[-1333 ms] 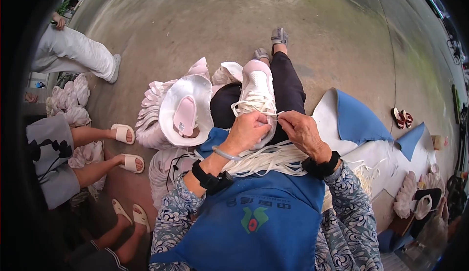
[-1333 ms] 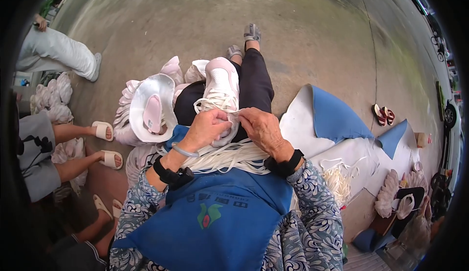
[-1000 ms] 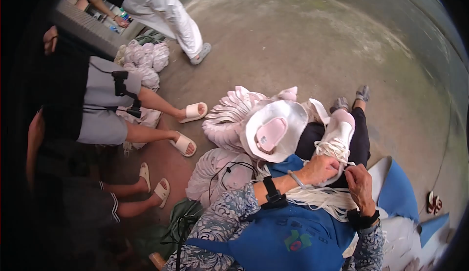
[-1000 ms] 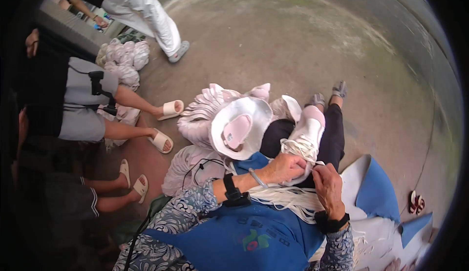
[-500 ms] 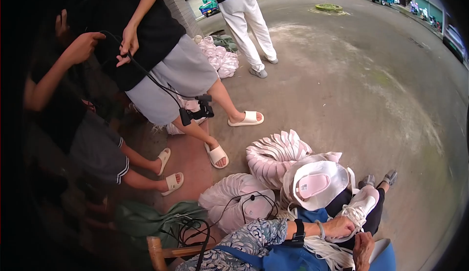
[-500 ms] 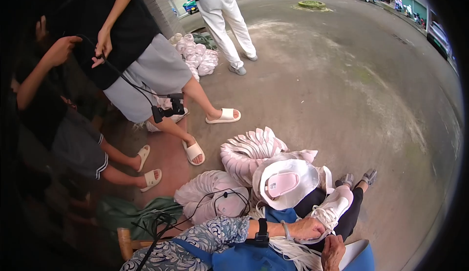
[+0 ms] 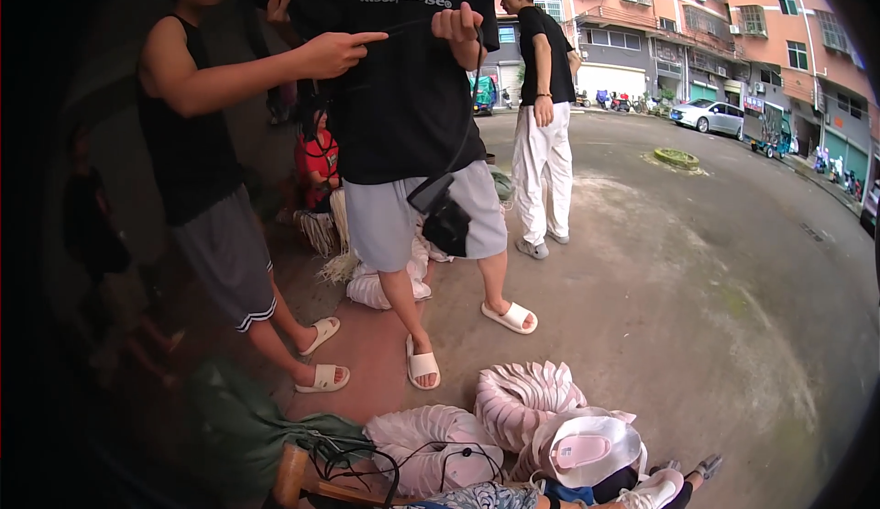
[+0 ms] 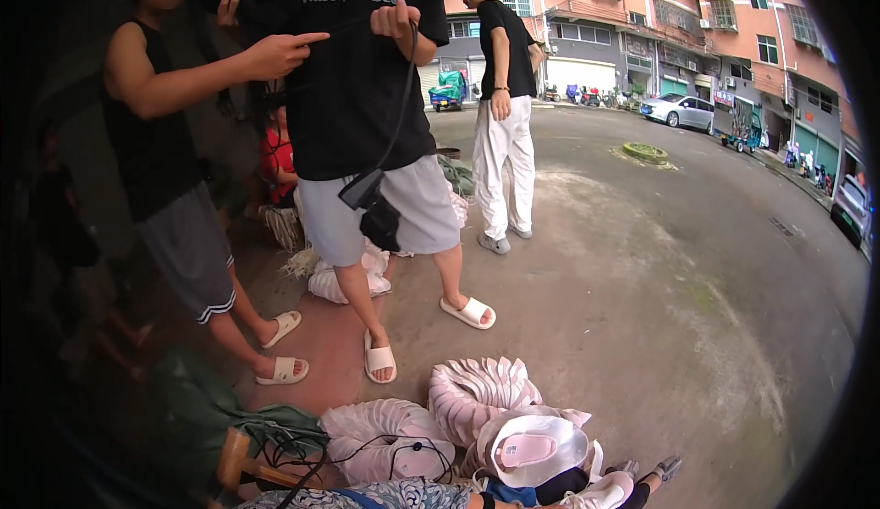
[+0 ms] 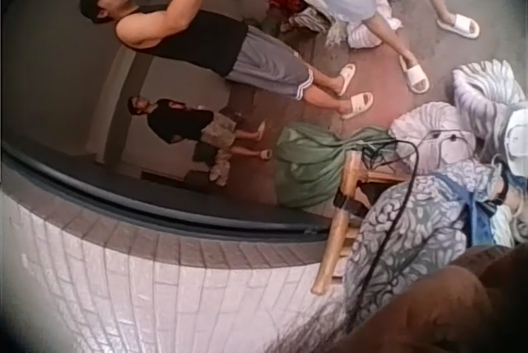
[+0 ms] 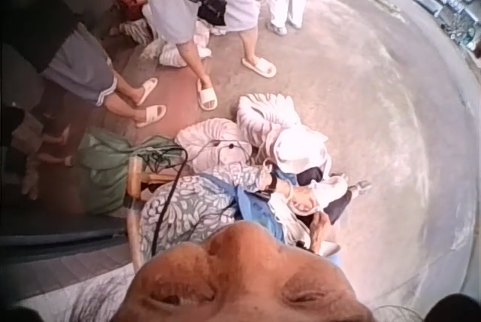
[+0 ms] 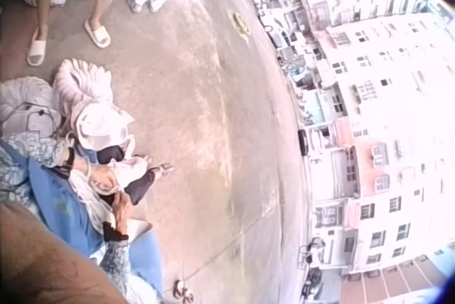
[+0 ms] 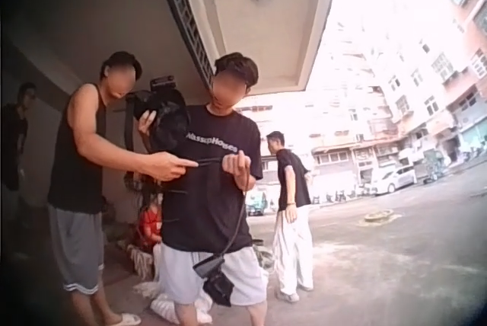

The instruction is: The recorder is sitting outdoors and lacing a pair of white sneakers.

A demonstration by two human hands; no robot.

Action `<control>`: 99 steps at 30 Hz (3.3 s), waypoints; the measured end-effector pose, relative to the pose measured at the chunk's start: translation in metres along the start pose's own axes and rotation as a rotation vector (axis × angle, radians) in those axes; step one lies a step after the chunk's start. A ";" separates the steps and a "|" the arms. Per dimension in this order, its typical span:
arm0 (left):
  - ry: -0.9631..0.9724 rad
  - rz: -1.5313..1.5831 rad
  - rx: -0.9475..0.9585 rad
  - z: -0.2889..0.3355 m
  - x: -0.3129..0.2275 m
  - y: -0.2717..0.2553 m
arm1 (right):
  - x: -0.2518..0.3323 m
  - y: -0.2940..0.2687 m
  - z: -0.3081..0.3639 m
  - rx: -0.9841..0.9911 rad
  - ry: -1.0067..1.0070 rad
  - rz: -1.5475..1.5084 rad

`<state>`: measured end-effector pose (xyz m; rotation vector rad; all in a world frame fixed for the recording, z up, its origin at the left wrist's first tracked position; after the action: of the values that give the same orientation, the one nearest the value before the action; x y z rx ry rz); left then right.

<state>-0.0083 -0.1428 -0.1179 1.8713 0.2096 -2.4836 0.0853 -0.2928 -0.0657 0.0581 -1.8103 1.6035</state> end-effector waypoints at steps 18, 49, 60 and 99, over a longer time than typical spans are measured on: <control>0.019 -0.018 0.006 -0.001 0.003 -0.005 | 0.002 0.011 -0.006 0.019 0.069 0.031; 0.194 -0.683 -0.041 0.008 -0.008 0.010 | 0.022 0.018 0.016 -0.137 0.049 -0.011; -0.134 -0.087 0.010 0.051 -0.013 -0.073 | 0.012 0.016 0.002 -0.165 0.243 -0.091; -0.119 0.307 0.007 0.025 0.019 -0.069 | 0.008 0.025 -0.021 -0.168 -0.033 -0.261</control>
<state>-0.0441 -0.0766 -0.1236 1.6079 -0.0841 -2.3749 0.0775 -0.2654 -0.0832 0.2351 -1.8708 1.2719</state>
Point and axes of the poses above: each hand's wrist, its own z-axis away from the middle knuckle, its own y-axis out of the palm, x = y × z, the point moved 4 cm from there along -z, towards the middle knuckle, and after that the axes turned 1 degree about x, right-handed, at the moved point
